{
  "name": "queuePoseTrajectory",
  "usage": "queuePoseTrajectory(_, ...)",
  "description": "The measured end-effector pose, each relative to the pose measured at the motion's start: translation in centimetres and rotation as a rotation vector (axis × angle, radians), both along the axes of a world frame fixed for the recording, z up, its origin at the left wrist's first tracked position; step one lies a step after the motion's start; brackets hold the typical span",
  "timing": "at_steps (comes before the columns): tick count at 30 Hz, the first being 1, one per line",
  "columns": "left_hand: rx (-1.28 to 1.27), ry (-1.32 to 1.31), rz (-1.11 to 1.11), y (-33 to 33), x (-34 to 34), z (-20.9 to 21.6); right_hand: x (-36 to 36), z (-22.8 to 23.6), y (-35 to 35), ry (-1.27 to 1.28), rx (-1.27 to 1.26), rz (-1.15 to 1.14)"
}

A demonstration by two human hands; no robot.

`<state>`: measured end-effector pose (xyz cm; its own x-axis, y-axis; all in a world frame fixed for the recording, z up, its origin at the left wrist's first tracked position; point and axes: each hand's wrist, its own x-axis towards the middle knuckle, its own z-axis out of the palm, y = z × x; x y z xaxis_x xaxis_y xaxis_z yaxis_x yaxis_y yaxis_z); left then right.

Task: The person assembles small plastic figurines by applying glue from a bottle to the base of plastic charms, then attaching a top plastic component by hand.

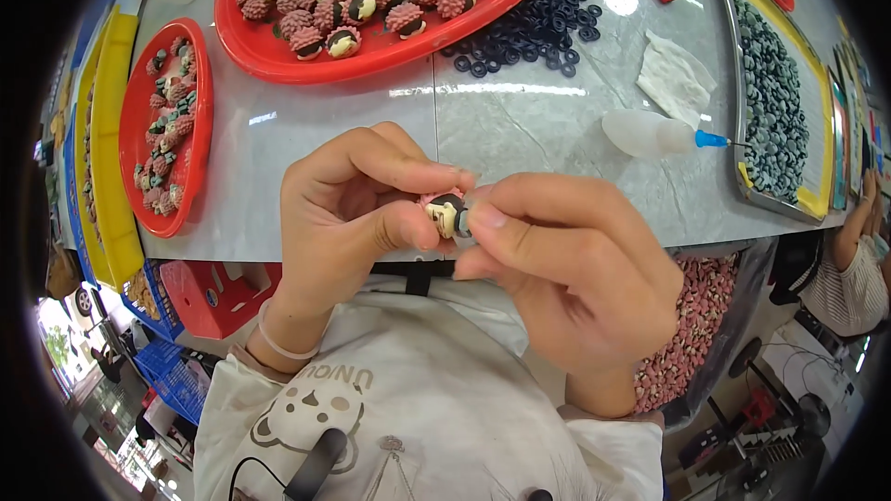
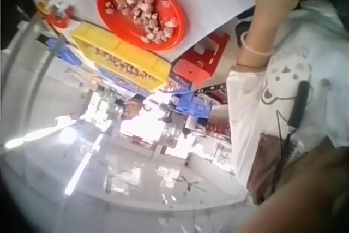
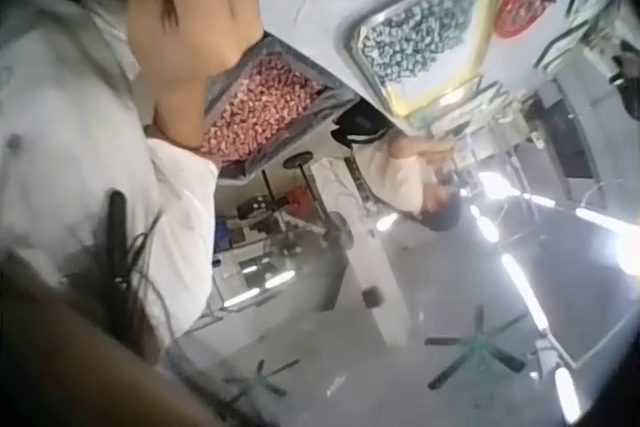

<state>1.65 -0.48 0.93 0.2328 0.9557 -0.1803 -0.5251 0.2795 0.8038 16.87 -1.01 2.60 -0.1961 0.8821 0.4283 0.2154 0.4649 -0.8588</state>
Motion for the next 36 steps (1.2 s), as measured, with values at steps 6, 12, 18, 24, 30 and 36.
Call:
queuePoseTrajectory(6,0.134,0.042,-0.028,0.2,-0.3,-0.7,-0.1,0.0,0.1,-0.007,0.023,-0.042)
queuePoseTrajectory(12,0.15,0.057,-0.034,0.6,-0.6,-0.9,-0.8,0.0,0.3,-0.065,0.075,-0.096)
queuePoseTrajectory(18,0.004,-0.103,-0.088,0.4,-0.7,0.0,-0.8,-0.2,0.6,-0.268,0.257,-0.058)
queuePoseTrajectory(24,0.336,0.278,0.252,0.8,-7.1,2.2,-0.2,0.0,-0.6,-0.23,0.262,-0.104)
queuePoseTrajectory(30,0.175,1.368,-0.12,-1.1,-16.8,6.9,0.3,-0.9,0.0,-0.244,0.179,-0.128)
queuePoseTrajectory(36,0.314,1.753,0.094,1.5,-17.1,6.8,0.1,-0.4,-0.2,-0.223,0.165,-0.104)
